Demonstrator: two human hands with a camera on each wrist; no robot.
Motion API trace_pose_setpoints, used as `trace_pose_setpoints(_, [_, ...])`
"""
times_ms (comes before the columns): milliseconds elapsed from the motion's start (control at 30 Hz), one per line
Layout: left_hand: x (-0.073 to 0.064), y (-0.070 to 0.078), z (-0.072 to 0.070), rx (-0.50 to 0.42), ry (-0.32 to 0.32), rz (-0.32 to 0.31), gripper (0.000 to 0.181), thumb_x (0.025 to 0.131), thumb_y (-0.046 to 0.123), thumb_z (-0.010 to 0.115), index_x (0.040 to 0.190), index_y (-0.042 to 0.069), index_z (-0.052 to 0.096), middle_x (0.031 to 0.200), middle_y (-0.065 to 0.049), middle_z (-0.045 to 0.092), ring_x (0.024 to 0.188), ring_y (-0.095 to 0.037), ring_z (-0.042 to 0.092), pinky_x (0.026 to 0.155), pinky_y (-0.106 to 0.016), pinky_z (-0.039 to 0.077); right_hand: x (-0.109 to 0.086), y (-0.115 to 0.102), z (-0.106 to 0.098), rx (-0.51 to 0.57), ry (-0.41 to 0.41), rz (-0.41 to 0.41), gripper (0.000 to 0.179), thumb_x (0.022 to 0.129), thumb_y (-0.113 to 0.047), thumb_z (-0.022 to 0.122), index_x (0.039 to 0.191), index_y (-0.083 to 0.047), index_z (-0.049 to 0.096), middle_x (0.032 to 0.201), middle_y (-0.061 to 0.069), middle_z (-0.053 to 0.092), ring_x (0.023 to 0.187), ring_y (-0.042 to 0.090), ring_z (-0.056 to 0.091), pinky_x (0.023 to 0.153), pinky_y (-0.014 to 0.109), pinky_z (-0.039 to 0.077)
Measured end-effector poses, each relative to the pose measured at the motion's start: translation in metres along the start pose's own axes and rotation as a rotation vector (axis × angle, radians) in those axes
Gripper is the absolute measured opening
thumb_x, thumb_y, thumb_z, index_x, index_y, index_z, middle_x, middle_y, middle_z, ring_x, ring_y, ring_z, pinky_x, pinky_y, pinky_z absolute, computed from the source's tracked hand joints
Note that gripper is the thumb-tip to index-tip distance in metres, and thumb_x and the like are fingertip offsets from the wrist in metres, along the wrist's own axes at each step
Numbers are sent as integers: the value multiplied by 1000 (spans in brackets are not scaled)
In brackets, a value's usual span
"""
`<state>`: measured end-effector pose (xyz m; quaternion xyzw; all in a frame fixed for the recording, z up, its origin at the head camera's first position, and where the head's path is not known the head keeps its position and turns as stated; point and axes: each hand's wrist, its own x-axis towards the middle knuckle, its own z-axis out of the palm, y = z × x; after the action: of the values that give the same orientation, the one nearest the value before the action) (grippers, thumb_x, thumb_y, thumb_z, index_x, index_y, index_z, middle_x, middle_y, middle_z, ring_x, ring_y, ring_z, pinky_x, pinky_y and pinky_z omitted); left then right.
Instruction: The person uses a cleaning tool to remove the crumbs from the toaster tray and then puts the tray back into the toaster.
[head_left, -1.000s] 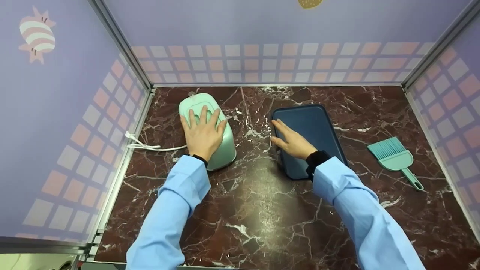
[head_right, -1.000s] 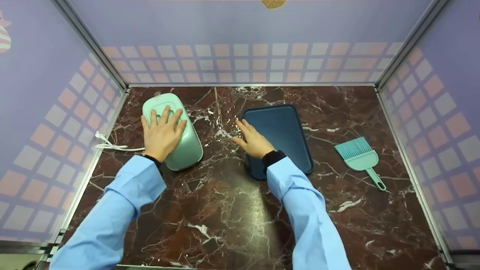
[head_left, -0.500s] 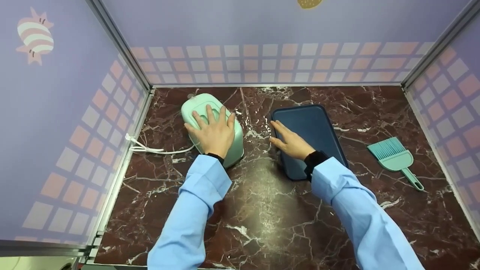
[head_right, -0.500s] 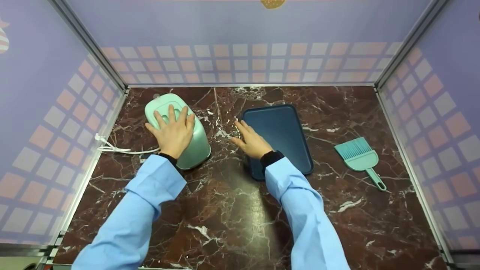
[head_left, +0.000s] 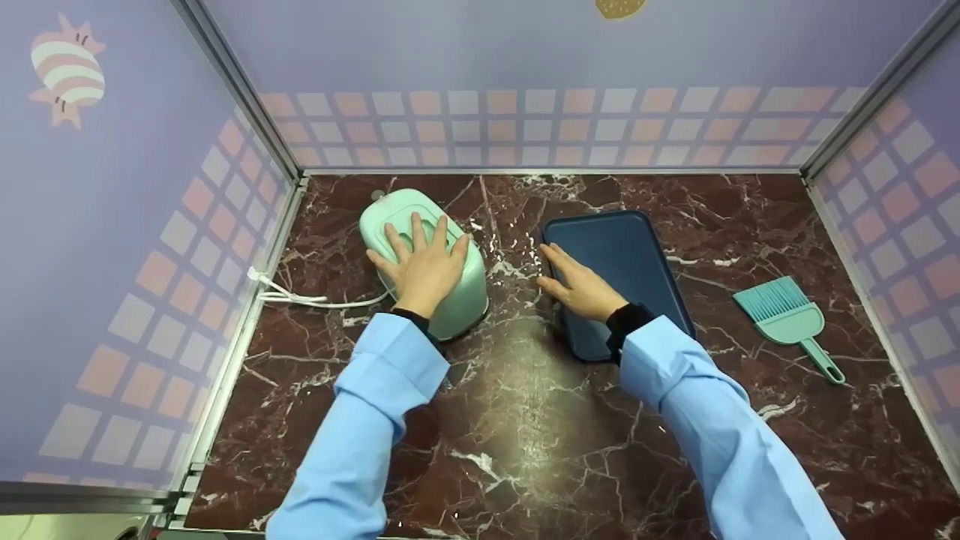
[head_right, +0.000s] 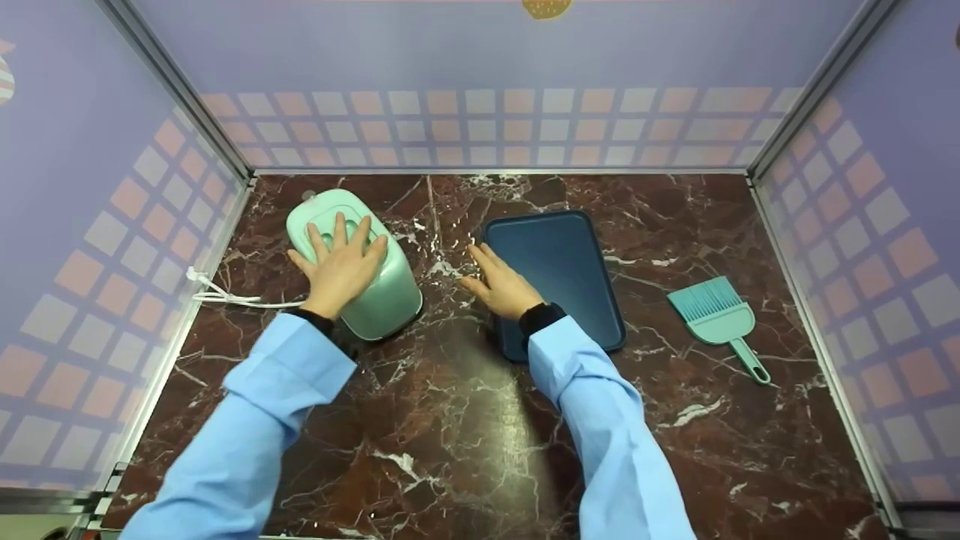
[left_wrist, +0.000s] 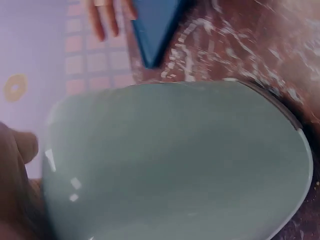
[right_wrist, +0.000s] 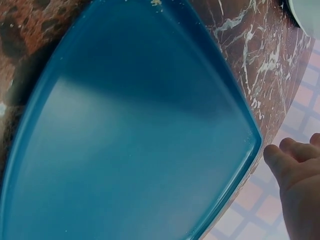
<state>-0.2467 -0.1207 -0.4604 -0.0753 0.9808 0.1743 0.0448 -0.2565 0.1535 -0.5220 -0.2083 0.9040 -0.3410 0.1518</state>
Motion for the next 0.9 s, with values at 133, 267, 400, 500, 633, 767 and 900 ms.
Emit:
trace_pose_setpoints(133, [2, -3, -9, -83, -56, 51, 71, 104, 67, 31, 164, 31, 24, 172, -6, -5, 150, -47, -24, 107, -73, -28, -3, 3, -4, -6, 14, 6, 70, 109, -44, 45, 166, -17, 14, 171, 13, 8, 156, 34, 15, 125, 55, 19])
trace_pose_setpoints(267, [10, -13, -14, -68, -56, 179, 67, 105, 62, 37, 163, 28, 31, 173, -5, -1, 152, -44, -21, 112, -71, -23, -4, 6, -7, -13, 23, 11, 71, 109, -46, 46, 166, -18, 14, 172, 10, 8, 156, 33, 15, 125, 54, 18])
trace_pose_setpoints(400, [22, -28, -20, -38, -96, 365, 60, 107, 57, 38, 158, 26, 42, 172, -3, 8, 155, -40, -14, 118, -65, -19, -5, 7, -9, -12, 29, -8, 72, 108, -45, 48, 166, -16, 16, 171, 11, 10, 156, 34, 17, 125, 55, 19])
trace_pose_setpoints(500, [32, -39, -24, 1, -139, 494, 57, 108, 56, 37, 156, 26, 46, 171, -2, 17, 156, -40, -8, 122, -61, -13, -7, 8, -10, -11, 40, -17, 72, 108, -44, 49, 165, -15, 17, 171, 12, 10, 155, 35, 18, 125, 55, 20])
trace_pose_setpoints(633, [43, -51, -23, 89, -125, 609, 58, 107, 58, 36, 157, 30, 44, 168, 0, 26, 156, -42, 0, 125, -60, -6, -10, 9, -13, -17, 49, -18, 71, 108, -45, 48, 165, -16, 17, 171, 12, 11, 155, 34, 19, 125, 54, 20])
trace_pose_setpoints(767, [50, -54, -19, 149, -65, 665, 57, 107, 58, 34, 156, 31, 44, 166, 0, 33, 156, -42, 6, 126, -59, -1, -13, 11, -15, -16, 57, -14, 71, 108, -45, 48, 165, -17, 17, 171, 11, 12, 155, 33, 19, 125, 54, 21])
trace_pose_setpoints(900, [52, -50, -14, 170, -23, 672, 55, 108, 56, 32, 155, 30, 46, 163, -1, 37, 156, -41, 10, 126, -58, 0, -16, 14, -15, -5, 63, -9, 70, 108, -45, 47, 165, -17, 17, 171, 11, 12, 156, 33, 18, 125, 53, 20])
